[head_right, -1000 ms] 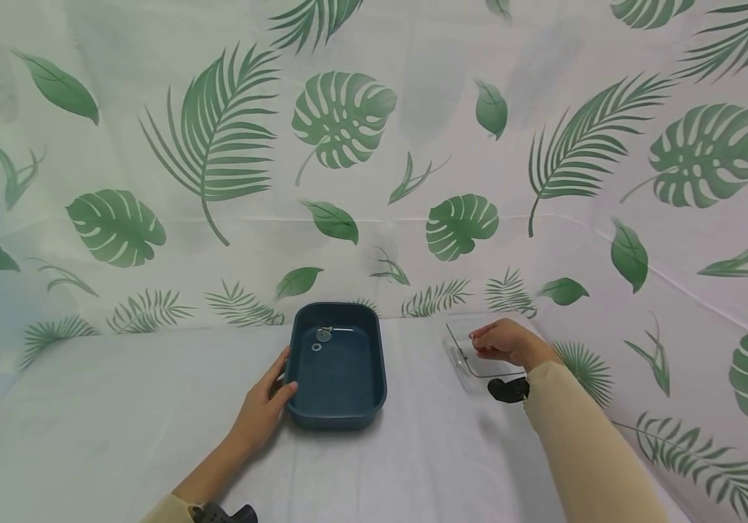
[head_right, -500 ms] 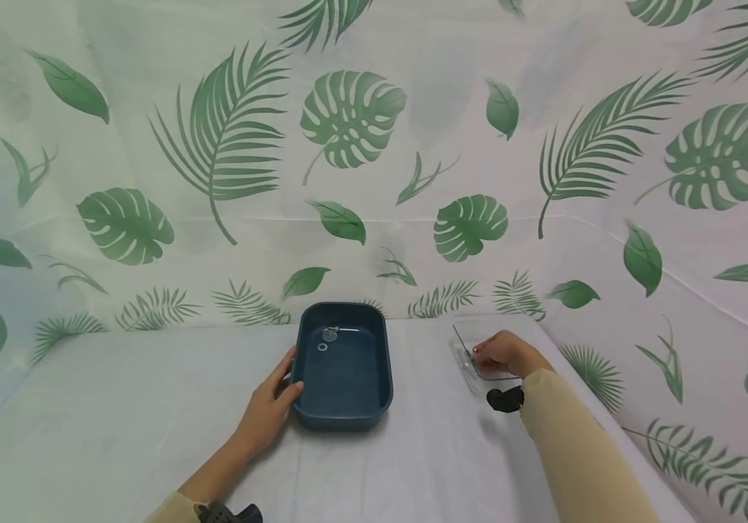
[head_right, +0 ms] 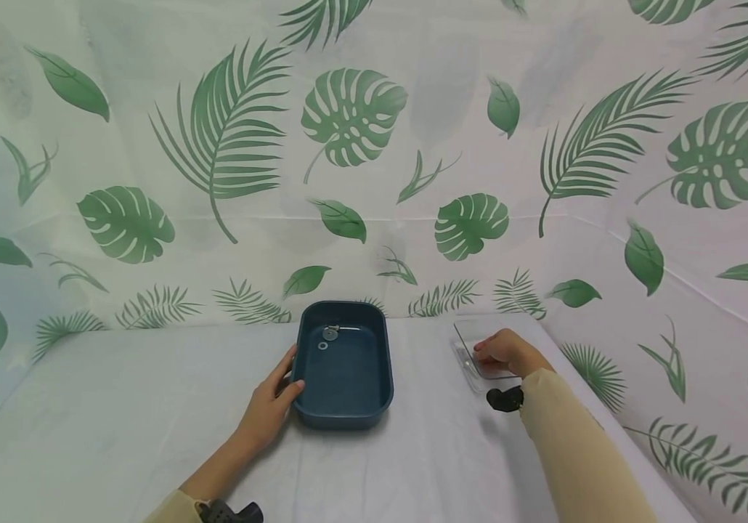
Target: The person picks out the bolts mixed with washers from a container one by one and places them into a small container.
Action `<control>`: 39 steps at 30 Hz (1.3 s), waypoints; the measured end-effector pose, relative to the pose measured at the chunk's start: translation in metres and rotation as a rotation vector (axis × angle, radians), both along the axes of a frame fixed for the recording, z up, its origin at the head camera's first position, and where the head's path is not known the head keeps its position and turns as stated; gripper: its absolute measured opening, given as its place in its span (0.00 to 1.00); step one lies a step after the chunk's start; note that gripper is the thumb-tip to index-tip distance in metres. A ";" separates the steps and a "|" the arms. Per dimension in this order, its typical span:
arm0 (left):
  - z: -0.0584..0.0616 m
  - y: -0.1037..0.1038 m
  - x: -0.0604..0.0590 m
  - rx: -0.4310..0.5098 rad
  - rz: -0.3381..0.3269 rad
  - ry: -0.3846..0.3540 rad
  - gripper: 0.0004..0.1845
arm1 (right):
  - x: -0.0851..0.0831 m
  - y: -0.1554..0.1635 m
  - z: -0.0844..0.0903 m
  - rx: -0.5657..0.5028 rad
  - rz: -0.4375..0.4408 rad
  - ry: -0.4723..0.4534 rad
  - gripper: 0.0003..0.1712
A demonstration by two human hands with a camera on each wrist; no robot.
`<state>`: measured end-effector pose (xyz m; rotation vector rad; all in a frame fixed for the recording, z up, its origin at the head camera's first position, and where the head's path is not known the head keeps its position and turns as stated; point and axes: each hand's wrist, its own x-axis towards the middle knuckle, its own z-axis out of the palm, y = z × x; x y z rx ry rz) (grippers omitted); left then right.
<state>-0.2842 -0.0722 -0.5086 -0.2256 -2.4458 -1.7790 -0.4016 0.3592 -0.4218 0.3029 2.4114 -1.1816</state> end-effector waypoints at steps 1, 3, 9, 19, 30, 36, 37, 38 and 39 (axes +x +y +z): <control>0.000 0.000 0.000 -0.001 0.002 -0.001 0.35 | -0.001 0.000 0.001 0.003 0.012 0.005 0.14; 0.000 -0.001 0.000 -0.002 0.005 -0.003 0.35 | -0.002 -0.002 0.003 0.005 0.032 0.019 0.17; -0.001 -0.002 -0.001 -0.009 0.012 -0.003 0.35 | -0.005 -0.019 0.018 -0.015 0.111 0.117 0.26; -0.002 -0.004 0.000 -0.012 0.011 -0.002 0.35 | 0.000 -0.085 0.051 -0.199 0.161 0.229 0.30; -0.001 -0.003 0.001 -0.003 0.005 -0.001 0.35 | -0.006 -0.147 0.054 -0.365 0.149 0.155 0.29; -0.001 -0.002 0.000 0.002 -0.001 -0.006 0.35 | -0.007 -0.172 0.046 -0.398 0.139 0.120 0.28; -0.001 -0.001 0.000 0.002 -0.002 -0.006 0.35 | -0.007 -0.176 0.043 -0.401 0.140 0.110 0.28; -0.001 -0.001 0.000 0.001 -0.003 -0.005 0.35 | -0.008 -0.180 0.041 -0.408 0.133 0.098 0.28; -0.001 -0.001 0.000 0.002 -0.005 -0.004 0.35 | -0.008 -0.184 0.039 -0.416 0.124 0.087 0.28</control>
